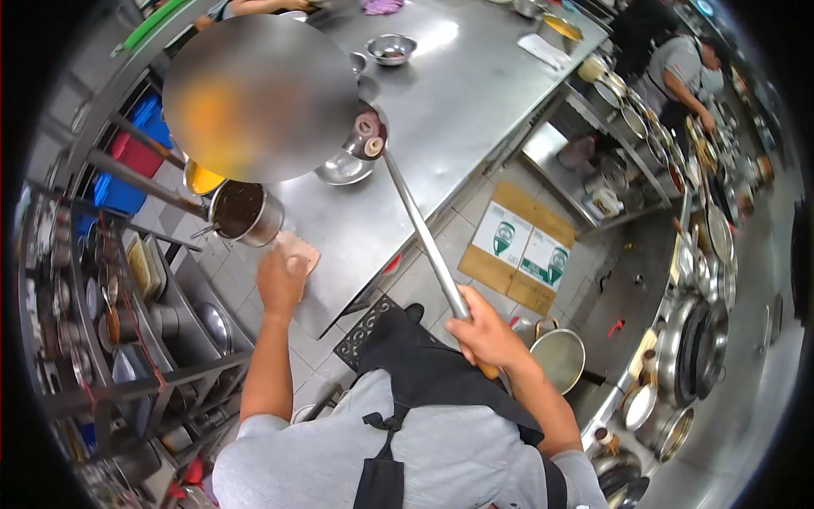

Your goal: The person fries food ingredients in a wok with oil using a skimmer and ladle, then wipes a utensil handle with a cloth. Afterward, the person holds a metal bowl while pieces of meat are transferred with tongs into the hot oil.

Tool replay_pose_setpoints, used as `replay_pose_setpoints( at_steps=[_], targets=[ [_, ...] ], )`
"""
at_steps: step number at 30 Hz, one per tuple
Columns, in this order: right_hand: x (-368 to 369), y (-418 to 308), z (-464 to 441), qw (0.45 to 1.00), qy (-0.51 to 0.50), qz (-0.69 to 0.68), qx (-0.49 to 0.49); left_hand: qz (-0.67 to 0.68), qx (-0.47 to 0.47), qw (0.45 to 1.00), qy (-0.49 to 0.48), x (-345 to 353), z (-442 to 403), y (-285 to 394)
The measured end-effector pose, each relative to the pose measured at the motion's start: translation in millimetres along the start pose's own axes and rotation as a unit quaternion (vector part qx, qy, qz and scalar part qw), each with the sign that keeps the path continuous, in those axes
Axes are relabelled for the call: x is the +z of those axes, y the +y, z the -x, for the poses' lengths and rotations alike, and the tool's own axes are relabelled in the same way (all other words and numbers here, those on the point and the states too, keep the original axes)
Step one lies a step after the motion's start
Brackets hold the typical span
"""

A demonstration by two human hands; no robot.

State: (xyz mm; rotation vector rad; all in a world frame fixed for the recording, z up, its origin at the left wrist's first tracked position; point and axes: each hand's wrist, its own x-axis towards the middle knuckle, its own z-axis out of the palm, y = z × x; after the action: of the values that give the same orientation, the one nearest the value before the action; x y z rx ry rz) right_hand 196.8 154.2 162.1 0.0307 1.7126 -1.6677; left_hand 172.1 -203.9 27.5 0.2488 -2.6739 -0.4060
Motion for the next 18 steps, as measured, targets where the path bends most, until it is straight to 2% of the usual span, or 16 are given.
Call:
replay_pose_setpoints(
  at_steps=[1,2,4,5,7,10,12,14,15,18],
  targets=[
    [0.5,3.8,-16.4,0.995,0.021,0.096,-0.017,-0.068,0.012,0.996,-0.051,-1.9,6.6,-4.5],
    [-0.5,10.9,-30.3,0.995,0.014,0.099,-0.019,-0.071,0.006,0.996,-0.047,1.0,10.1,-6.9],
    [-2.9,27.1,-56.0,0.95,0.077,0.292,-0.075,-0.044,-0.028,0.997,-0.052,13.6,14.1,-7.1],
    [-3.1,32.9,-68.8,0.949,0.066,0.296,-0.083,-0.05,-0.038,0.997,-0.043,18.3,13.0,-7.9],
    [-9.5,40.6,-82.9,0.896,0.141,0.411,-0.088,-0.033,-0.057,0.998,-0.005,35.0,-3.5,-2.0],
    [-15.8,14.8,-90.0,0.899,0.161,0.402,-0.071,-0.022,-0.058,0.998,0.0,41.3,-25.8,1.6],
    [-21.5,7.0,-91.3,0.89,0.172,0.411,-0.094,-0.017,-0.072,0.997,-0.002,41.0,-35.4,8.9],
    [-25.0,0.1,-88.4,0.913,0.177,0.351,-0.109,-0.01,-0.088,0.996,-0.009,41.5,-42.8,12.3],
    [-31.7,5.0,-93.5,0.959,0.135,0.231,-0.089,-0.017,-0.088,0.996,-0.009,41.6,-45.1,13.9],
    [-22.8,-6.1,-78.4,0.938,0.182,0.286,-0.072,-0.022,-0.067,0.998,0.002,53.7,-38.4,9.0]
  ],
)
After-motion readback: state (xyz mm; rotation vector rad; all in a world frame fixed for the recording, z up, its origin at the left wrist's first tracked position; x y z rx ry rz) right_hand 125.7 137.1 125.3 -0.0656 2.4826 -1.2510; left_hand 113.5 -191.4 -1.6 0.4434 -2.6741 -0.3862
